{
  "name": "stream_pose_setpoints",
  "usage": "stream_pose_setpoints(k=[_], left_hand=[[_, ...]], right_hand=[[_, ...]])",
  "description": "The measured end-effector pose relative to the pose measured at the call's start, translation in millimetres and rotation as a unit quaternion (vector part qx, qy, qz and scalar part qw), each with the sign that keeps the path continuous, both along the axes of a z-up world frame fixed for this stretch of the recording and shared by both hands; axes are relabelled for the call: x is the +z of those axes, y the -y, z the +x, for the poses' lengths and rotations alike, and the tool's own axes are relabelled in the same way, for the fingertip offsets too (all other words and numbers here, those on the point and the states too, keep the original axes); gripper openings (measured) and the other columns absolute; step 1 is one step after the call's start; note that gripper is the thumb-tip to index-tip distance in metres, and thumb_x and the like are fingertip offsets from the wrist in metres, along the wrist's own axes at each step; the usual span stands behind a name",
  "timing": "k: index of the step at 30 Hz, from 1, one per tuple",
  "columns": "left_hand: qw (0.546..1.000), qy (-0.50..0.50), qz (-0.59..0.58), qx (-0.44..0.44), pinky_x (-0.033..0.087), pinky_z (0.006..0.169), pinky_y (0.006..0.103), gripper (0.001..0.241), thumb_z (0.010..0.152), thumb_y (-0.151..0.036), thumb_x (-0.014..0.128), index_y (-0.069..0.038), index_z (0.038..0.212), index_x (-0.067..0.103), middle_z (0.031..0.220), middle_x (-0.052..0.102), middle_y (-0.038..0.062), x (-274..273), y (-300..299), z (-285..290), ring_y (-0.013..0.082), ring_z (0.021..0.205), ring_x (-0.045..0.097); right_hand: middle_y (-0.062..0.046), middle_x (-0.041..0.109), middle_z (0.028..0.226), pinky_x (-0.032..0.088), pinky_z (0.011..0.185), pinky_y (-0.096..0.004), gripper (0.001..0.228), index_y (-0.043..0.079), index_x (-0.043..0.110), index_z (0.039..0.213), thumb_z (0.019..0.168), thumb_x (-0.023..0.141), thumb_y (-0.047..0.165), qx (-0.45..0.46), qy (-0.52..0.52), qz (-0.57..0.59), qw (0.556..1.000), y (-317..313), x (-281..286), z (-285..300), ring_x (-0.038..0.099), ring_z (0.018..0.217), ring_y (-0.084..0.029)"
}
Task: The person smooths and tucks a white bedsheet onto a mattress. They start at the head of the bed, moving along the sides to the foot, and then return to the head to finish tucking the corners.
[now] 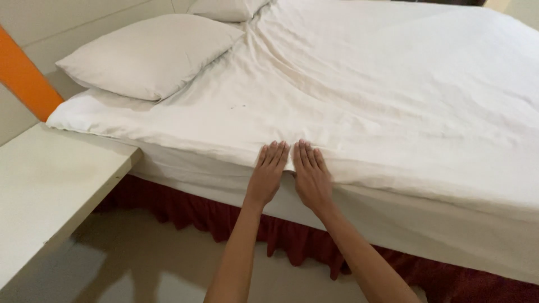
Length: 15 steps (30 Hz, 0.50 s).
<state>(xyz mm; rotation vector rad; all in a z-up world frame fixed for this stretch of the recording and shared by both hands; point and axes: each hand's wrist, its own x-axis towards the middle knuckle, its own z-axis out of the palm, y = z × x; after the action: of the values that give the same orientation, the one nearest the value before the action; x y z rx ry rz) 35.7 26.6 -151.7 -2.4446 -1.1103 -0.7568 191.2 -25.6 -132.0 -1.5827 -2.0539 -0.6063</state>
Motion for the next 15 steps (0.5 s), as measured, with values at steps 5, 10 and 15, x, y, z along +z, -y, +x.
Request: stream_pose_setpoints(k=[5,10,15], left_hand=[[0.998,0.032,0.015,-0.044,0.013,0.131,0.0459,0.075,0.089,0.01,0.048,0.001,0.16,0.029,0.167,0.031,0.017,-9.0,-2.3,-3.8,0.0289,0.157,0.021],[0.997,0.024,-0.005,-0.07,0.013,0.13,0.0458,0.075,0.086,0.011,0.046,0.002,0.159,0.029,0.166,0.031,0.018,-10.7,4.5,-10.2,0.03,0.157,0.021],[0.997,0.026,-0.013,-0.076,0.014,0.13,0.046,0.077,0.084,0.014,0.043,0.002,0.158,0.032,0.166,0.034,0.018,-15.9,13.5,-16.2,0.0296,0.157,0.023]], right_hand=[[-0.02,0.036,0.163,0.018,0.127,-0.045,0.066,-0.004,0.032,0.156,0.098,0.055,0.019,-0.005,0.035,0.016,0.999,6.2,-0.3,-1.5,0.031,0.153,-0.029],[-0.019,0.039,0.162,0.019,0.127,-0.045,0.061,-0.003,0.036,0.155,0.101,0.052,0.019,0.02,0.034,0.031,0.999,13.6,-7.4,-1.6,0.033,0.153,-0.028],[-0.015,0.041,0.162,0.02,0.128,-0.043,0.059,-0.001,0.039,0.155,0.099,0.052,0.014,-0.011,0.091,0.031,0.995,23.6,-11.2,-5.2,0.034,0.154,-0.024]])
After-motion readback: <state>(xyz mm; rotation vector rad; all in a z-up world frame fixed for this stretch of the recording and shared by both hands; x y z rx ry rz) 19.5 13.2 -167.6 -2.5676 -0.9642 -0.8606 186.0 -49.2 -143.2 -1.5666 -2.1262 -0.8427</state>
